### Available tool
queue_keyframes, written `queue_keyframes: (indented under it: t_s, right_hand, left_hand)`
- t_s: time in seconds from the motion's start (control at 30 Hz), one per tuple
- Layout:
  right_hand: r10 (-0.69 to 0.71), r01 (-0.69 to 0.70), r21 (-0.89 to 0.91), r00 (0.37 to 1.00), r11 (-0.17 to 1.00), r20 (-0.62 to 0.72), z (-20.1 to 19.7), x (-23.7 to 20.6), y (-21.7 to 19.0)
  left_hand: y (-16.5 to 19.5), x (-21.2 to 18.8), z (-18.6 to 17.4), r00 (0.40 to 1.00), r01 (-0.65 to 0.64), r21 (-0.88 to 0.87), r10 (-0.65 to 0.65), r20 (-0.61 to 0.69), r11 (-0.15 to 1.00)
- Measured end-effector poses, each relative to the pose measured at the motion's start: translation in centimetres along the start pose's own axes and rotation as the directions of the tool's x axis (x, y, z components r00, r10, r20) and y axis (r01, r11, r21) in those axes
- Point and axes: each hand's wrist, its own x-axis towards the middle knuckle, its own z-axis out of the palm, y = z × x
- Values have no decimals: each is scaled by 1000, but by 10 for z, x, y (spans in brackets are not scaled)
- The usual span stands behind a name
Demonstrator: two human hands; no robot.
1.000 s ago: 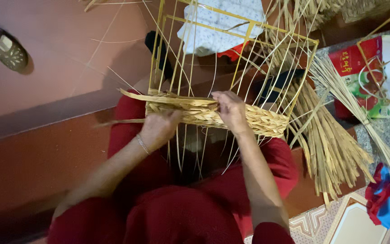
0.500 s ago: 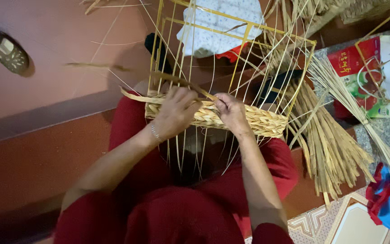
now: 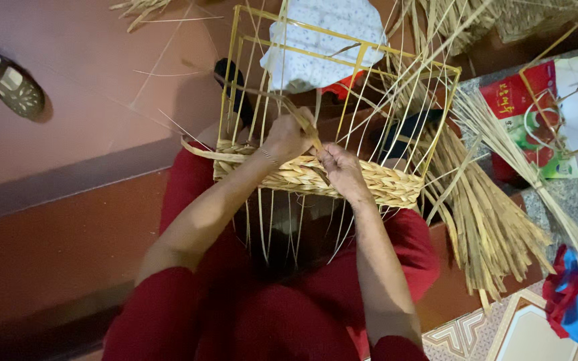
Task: The person sits on the floor weaving a basket, interlacing flat straw strips around the vertical spokes of a bamboo frame to build up the woven side band, pulling each strip tight and tucking ends as they work around the frame.
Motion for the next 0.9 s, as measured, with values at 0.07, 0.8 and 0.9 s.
queue_keyframes:
  t_s: [0.07, 0.8, 0.9]
  right_hand:
    - [23, -23, 29, 1000, 999, 2, 3, 1, 3]
    - [-197, 181, -219, 979, 959, -54, 19, -2, -15]
    - [-168, 137, -256, 980, 957, -102, 26, 0, -13]
  left_hand:
    - [-4, -20, -9, 994, 5, -389, -46, -97, 921]
    - [19, -97, -99, 904, -320, 286, 382, -194, 903]
    - [10, -108, -88, 905, -306, 536, 416, -93, 787]
